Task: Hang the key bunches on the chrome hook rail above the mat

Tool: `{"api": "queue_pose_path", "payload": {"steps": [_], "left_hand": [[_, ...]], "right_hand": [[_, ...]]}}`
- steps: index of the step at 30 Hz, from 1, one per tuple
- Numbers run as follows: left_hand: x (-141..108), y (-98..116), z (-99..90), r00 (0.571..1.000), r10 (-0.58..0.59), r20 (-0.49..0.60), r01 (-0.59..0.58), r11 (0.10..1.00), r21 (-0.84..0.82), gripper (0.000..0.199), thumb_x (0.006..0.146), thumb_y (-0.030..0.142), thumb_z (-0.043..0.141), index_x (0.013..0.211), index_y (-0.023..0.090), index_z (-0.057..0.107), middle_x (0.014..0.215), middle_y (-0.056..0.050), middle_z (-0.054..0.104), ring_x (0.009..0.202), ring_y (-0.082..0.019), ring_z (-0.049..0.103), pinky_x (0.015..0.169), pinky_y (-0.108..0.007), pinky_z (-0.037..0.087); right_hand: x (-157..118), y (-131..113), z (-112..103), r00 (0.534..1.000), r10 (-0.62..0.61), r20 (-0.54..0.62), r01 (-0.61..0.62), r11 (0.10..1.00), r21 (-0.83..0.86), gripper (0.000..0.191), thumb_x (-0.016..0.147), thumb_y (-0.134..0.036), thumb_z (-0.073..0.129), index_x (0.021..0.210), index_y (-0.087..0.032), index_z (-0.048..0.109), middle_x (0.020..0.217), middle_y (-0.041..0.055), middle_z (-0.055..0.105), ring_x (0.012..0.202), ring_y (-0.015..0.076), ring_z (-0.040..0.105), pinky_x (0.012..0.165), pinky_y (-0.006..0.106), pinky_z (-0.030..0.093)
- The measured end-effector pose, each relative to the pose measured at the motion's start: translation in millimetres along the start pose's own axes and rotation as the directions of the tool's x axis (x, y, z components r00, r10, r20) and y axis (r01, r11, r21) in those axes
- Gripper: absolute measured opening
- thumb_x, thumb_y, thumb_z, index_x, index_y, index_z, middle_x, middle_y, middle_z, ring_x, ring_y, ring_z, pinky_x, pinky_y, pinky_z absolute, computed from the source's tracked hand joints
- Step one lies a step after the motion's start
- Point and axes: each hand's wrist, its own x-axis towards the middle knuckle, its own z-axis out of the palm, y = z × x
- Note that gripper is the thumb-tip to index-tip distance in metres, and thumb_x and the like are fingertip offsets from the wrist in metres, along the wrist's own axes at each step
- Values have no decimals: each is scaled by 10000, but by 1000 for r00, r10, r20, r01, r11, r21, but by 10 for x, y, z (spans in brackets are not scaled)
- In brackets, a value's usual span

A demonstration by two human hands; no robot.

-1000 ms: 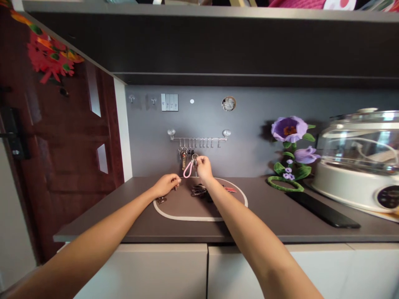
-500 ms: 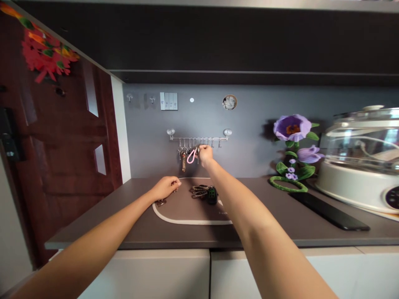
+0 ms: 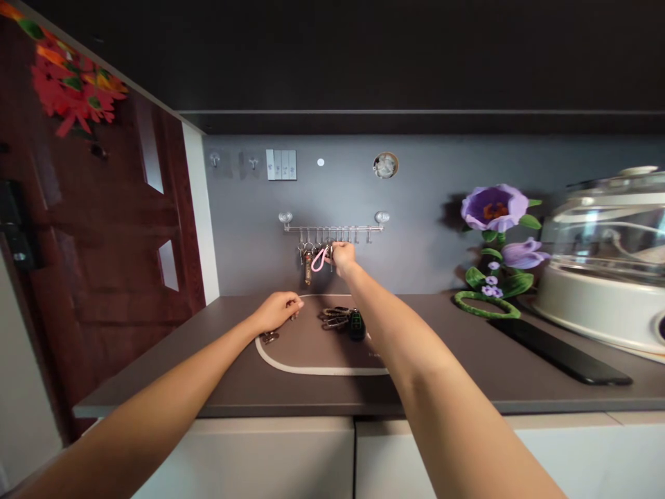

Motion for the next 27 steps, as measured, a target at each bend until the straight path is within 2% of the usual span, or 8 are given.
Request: {"api": "queue_pose_path", "payload": {"steps": [7, 16, 23, 27], "left_hand": [[-4, 6, -14, 1000, -15, 6, 16, 999, -38, 267, 774, 316, 412, 631, 143, 555, 613, -15, 608, 558, -104, 532, 559, -209, 369], [-1, -34, -27, 997, -50, 51, 55, 993, -108, 282, 766, 364, 424, 656, 140, 556, 630, -26, 612, 575, -112, 552, 577, -219, 408], [16, -105, -15, 990, -98, 104, 125, 948, -292, 272, 744, 386, 476, 694, 129, 549, 645, -33, 611, 590, -108, 560, 602, -236, 446], [12, -111, -51, 981, -123, 148, 172, 902, -396, 257, 723, 376, 523, 700, 121, 548, 641, -27, 604, 581, -97, 553, 622, -244, 452]], "right_hand": [[-13, 79, -45, 1000, 17, 18, -17, 1000, 1, 149, 744, -57, 419, 636, -154, 450, 487, -28, 502, 454, 53, 498, 508, 202, 518], [-50, 105, -62, 998, 24, -55, -25, 1000, -16, 159, 771, -79, 400, 645, -169, 438, 513, -38, 487, 468, 53, 493, 491, 194, 498], [-34, 136, -85, 999, 7, -32, -11, 995, -101, 170, 728, -81, 449, 583, -165, 420, 460, -54, 437, 410, 46, 418, 449, 173, 436], [-61, 198, -114, 999, -26, -18, 23, 990, -143, 119, 706, -110, 479, 604, -163, 446, 463, -57, 450, 413, 48, 412, 477, 177, 426]]}}
